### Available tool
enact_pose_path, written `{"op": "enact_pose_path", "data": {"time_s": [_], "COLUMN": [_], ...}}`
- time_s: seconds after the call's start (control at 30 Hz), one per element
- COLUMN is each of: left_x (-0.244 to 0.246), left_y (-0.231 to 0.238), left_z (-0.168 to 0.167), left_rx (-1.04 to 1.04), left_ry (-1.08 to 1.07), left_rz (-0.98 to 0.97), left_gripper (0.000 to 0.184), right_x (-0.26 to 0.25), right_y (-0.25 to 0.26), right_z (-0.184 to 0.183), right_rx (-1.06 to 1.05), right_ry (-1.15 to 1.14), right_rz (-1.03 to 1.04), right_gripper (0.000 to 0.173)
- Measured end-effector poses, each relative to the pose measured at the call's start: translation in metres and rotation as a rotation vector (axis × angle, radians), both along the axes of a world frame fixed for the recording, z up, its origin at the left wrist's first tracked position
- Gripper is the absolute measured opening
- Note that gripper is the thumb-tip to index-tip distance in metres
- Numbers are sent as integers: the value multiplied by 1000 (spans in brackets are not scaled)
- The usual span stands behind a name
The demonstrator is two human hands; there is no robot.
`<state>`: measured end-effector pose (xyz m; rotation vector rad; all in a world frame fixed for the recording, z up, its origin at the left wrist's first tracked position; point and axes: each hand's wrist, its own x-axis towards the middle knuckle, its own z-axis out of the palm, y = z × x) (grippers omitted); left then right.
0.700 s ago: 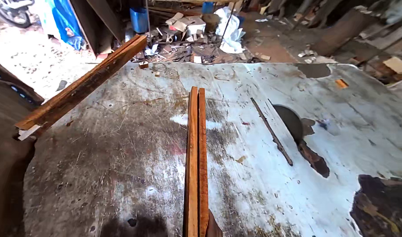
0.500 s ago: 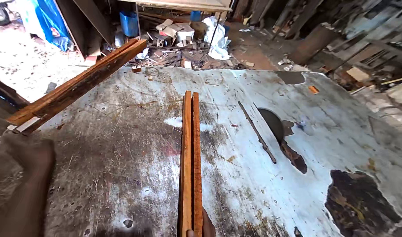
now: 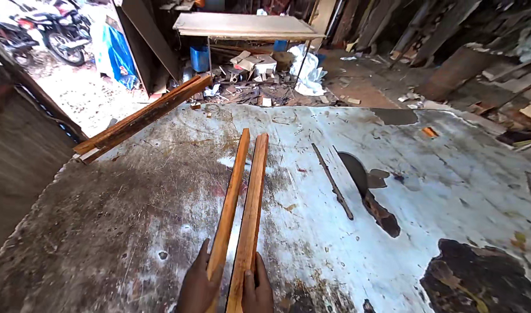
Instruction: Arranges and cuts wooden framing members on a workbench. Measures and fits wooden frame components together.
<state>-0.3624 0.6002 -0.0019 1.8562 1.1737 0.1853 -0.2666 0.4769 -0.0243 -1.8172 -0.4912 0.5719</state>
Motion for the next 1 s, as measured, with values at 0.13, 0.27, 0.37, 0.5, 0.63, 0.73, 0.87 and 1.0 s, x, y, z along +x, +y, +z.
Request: {"op": "enact_pose_path", "data": {"time_s": [0.13, 0.27, 0.37, 0.5, 0.63, 0.73, 0.87, 1.0], "left_x": [-13, -25, -32, -37, -45, -48, -38, -32], "left_y": [2, -34, -81, -142, -182, -194, -218, -249], "left_z": [19, 45, 57, 63, 47, 25, 31, 38], "left_rx": [-204, -244, -323, -456, -516, -501, -484, -356], "left_ry": [-161, -268, -348, -440, -412, -532, -576, -517], "left_rz": [128, 214, 303, 418, 414, 320, 301, 289], "left_gripper": [43, 36, 36, 34, 37, 41, 50, 58], "right_x": [27, 67, 86, 95, 95, 93, 84, 74], "right_y": [-15, -52, -94, -140, -184, -210, -247, -286], "right_z": [11, 16, 15, 14, 14, 6, 6, 16], "right_rx": [-145, -174, -137, -64, -139, -113, -116, -45], "right_ry": [-119, -256, -142, -30, 103, 86, 54, -12], "right_rz": [131, 218, 335, 422, 594, 708, 768, 781], "right_gripper": [52, 41, 40, 35, 31, 31, 30, 29]}}
